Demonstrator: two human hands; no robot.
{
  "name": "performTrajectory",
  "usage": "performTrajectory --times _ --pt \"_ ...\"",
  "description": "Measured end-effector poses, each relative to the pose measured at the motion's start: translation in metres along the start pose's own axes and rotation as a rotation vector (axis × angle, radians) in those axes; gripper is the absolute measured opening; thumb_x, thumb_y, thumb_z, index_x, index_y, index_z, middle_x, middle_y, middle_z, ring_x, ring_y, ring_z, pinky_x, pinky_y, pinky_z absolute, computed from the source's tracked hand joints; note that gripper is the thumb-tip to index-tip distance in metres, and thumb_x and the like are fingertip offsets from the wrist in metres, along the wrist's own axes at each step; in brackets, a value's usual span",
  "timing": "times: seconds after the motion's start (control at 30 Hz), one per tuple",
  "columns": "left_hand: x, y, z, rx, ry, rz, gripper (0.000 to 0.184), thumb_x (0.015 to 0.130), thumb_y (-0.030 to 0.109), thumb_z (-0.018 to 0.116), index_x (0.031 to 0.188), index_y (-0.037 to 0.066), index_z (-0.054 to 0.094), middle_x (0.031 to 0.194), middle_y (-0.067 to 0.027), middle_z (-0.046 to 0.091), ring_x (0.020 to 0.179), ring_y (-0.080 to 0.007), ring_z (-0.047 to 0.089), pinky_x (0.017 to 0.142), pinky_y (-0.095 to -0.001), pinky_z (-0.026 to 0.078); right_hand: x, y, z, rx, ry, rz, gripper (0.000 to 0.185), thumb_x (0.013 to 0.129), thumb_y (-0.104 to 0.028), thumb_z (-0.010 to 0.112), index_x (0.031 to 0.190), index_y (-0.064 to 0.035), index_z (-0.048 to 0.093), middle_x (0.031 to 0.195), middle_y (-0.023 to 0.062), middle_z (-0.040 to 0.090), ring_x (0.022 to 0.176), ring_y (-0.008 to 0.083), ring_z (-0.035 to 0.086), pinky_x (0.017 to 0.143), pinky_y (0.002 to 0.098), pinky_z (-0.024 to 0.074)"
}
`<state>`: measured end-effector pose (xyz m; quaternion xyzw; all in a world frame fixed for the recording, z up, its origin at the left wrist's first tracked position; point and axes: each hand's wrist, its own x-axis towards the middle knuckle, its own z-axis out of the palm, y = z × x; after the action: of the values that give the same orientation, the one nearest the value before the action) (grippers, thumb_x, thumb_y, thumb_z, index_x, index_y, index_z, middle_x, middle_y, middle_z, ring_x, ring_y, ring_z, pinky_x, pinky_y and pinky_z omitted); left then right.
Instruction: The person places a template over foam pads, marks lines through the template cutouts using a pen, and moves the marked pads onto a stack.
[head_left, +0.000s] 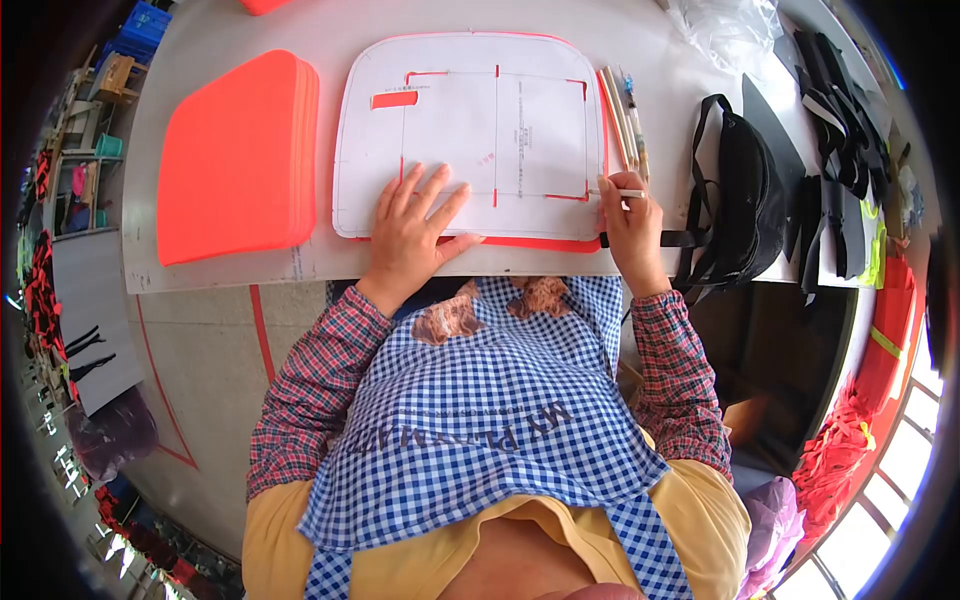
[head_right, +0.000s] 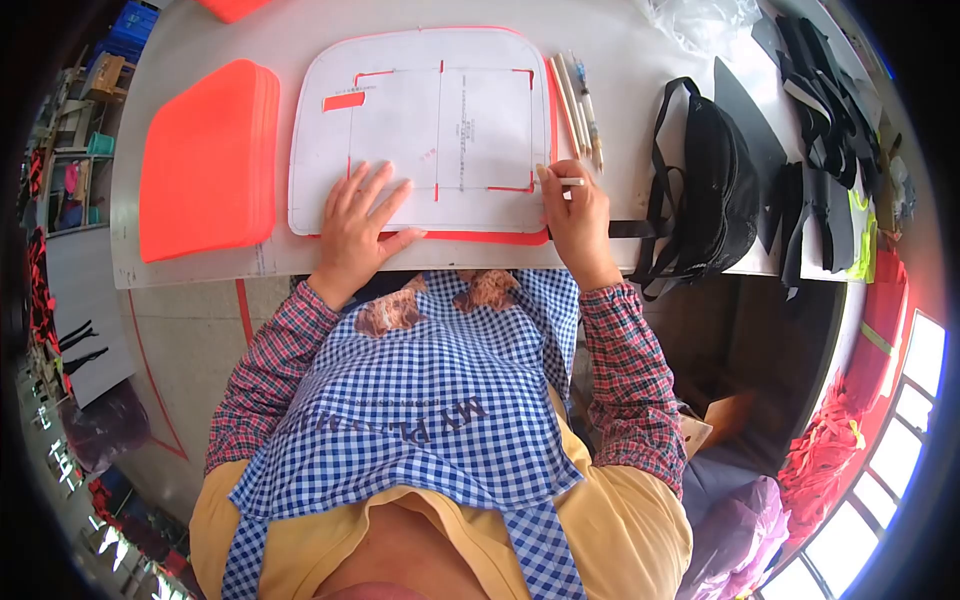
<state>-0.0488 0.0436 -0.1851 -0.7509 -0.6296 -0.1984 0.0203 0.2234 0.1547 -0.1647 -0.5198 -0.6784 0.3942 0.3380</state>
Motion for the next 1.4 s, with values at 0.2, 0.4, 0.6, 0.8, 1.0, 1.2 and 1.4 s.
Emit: performTrajectory --times 0.2,0.4,0.6,0.8,1.0,1.2,1.4 --pt "0.000 0.001 -0.001 0.001 -0.016 -0.011 0.057 0.083 0.052 0.069 0.128 0.017 0.064 0.142 -0.0086 0.051 0.135 -0.0319 0.041 0.110 -0.0506 0.033 -0.001 -0.001 0.000 -0.053 -0.017 -0.061 0.021 0.097 -0.017 0.061 0.086 0.0000 0.057 0.064 0.0053 0.055 0.051 0.0099 0.052 0.048 0.0261 0.0421" --pt "0.000 0.000 -0.002 -0.005 -0.008 -0.009 0.057 0.082 0.052 0.069 0.128 0.017 0.064 0.141 -0.0085 0.051 0.134 -0.0318 0.041 0.110 -0.0500 0.032 -0.004 -0.002 0.000 0.008 -0.045 -0.035 0.023 0.098 -0.020 0.061 0.085 -0.0022 0.059 0.058 0.0003 0.052 0.050 0.0058 0.049 0.047 0.0244 0.0399" --pt "0.001 0.001 -0.004 -0.002 -0.019 -0.014 0.057 0.083 0.052 0.068 0.127 0.017 0.064 0.141 -0.0083 0.051 0.135 -0.0319 0.041 0.110 -0.0501 0.031 -0.002 -0.001 0.001 0.039 -0.020 0.006 0.025 0.098 -0.024 0.061 0.088 -0.0011 0.061 0.060 0.0000 0.055 0.053 0.0052 0.051 0.049 0.0226 0.0410" --pt "-0.001 0.000 -0.001 -0.014 0.009 -0.025 0.056 0.083 0.054 0.067 0.128 0.020 0.064 0.145 -0.0112 0.047 0.137 -0.0360 0.037 0.110 -0.0528 0.030 0.000 -0.027 0.031 0.290 -0.196 0.091 0.027 0.099 -0.026 0.059 0.094 -0.0003 0.061 0.072 0.0018 0.059 0.061 0.0079 0.057 0.056 0.0225 0.0486" --pt "-0.001 0.001 0.001 -0.042 0.015 -0.030 0.057 0.082 0.054 0.068 0.129 0.022 0.063 0.146 -0.0128 0.045 0.138 -0.0374 0.036 0.110 -0.0530 0.031 0.005 -0.042 0.071 -0.032 -0.195 -0.150 0.021 0.095 -0.021 0.064 0.092 -0.0013 0.062 0.068 0.0101 0.061 0.057 0.0169 0.059 0.055 0.0305 0.0476" --pt "-0.002 0.000 0.004 -0.066 0.052 -0.032 0.057 0.081 0.054 0.068 0.128 0.023 0.064 0.146 -0.0131 0.046 0.137 -0.0373 0.038 0.109 -0.0522 0.033 0.003 -0.043 0.079 -0.171 -0.132 -0.265 0.018 0.095 -0.017 0.064 0.088 -0.0015 0.059 0.068 0.0110 0.061 0.056 0.0191 0.059 0.051 0.0332 0.0453" --pt "-0.001 0.000 0.003 -0.067 0.046 -0.039 0.057 0.081 0.054 0.068 0.128 0.023 0.064 0.145 -0.0129 0.047 0.137 -0.0367 0.038 0.109 -0.0516 0.032 0.006 -0.043 0.070 -0.119 -0.271 -0.154 0.020 0.096 -0.019 0.063 0.087 -0.0021 0.058 0.064 0.0065 0.058 0.050 0.0148 0.052 0.048 0.0309 0.0424"
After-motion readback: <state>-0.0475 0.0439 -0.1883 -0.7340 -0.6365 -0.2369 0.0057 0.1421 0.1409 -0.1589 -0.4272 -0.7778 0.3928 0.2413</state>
